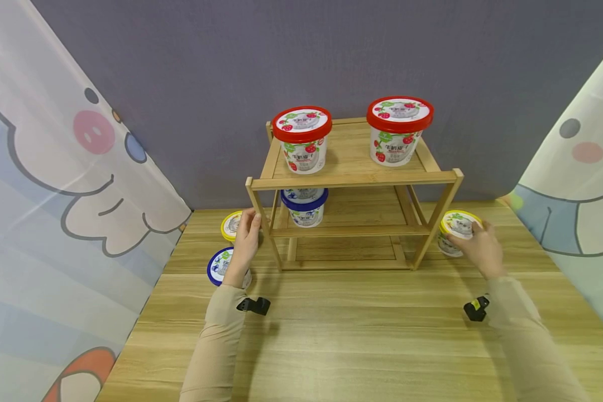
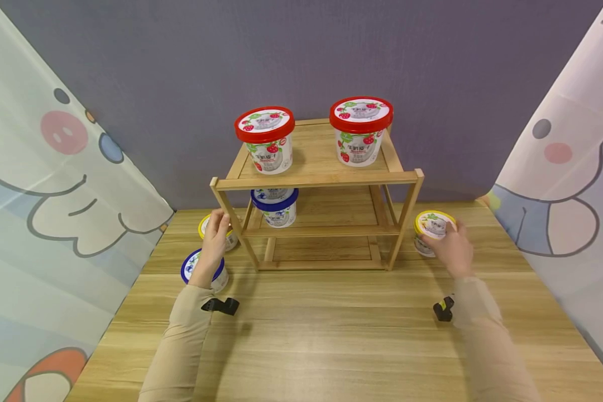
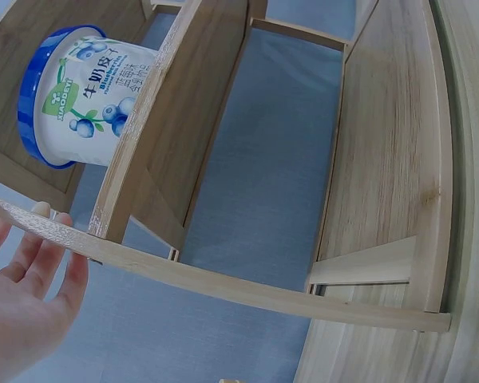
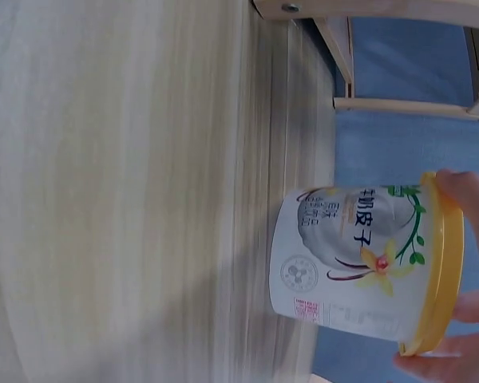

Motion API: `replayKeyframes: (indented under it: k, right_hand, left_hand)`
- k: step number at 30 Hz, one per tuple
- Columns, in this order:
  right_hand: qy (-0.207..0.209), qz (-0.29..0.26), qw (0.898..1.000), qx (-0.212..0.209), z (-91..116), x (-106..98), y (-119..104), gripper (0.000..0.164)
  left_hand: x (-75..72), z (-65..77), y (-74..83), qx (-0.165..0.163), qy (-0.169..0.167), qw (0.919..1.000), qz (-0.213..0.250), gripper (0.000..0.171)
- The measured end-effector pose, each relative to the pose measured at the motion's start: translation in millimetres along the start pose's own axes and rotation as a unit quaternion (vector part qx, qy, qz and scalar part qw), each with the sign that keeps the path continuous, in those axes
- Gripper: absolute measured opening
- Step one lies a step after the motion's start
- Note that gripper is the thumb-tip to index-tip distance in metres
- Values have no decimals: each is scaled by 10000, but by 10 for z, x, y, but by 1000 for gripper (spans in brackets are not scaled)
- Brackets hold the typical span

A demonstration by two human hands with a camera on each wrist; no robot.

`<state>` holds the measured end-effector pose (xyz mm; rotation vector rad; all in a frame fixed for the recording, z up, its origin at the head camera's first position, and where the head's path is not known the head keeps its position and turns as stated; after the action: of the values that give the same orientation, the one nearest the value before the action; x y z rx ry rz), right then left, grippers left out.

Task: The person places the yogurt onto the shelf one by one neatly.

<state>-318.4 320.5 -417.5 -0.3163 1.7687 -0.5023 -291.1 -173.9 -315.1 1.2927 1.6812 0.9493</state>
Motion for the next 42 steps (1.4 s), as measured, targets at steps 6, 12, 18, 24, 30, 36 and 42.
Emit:
replayKeyframes:
  k: [6,12,18,24,30,36,42]
  right_hand:
    - [174,284,9992,241,33,3,-20,79]
    - [275,444,9975,468,65,1,-43,80]
    - [509,424,9962,558,97,-29,-67,78]
    - [701,366,9960,419,106,-39,-77,78]
    - [682,-20,9969,394,91,4,33,80]
    - [546,-905,9943,107,35,55,107,81]
    - [383,-1541,9873,-31,17,61,149,84]
  left_hand:
    - [2,-1,3,40,-6,10000,-18,21]
    - [1,6,6,0,-12,10000,-45,21]
    - [1,-3,20,60,-27,10000,-9,21]
    - [-8,-3,6,21,-6,10000,-3,21]
    - [-6,-26,-109,88,-32,10000,6,22]
    - [-27,-68,-247,159,-21,9999,37,22]
    - [-33,-72,-257,160,-14,9999,50,23]
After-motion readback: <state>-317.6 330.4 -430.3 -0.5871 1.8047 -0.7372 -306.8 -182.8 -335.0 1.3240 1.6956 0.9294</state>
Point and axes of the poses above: each hand's wrist, its own z-axis away from the middle knuckle, its own x-axis out of the palm, y = z × x, the point moved 9 cm from there along -z, towards the middle knuckle, and after that the axes turned 3 degrees about y, right-handed, at the moved point
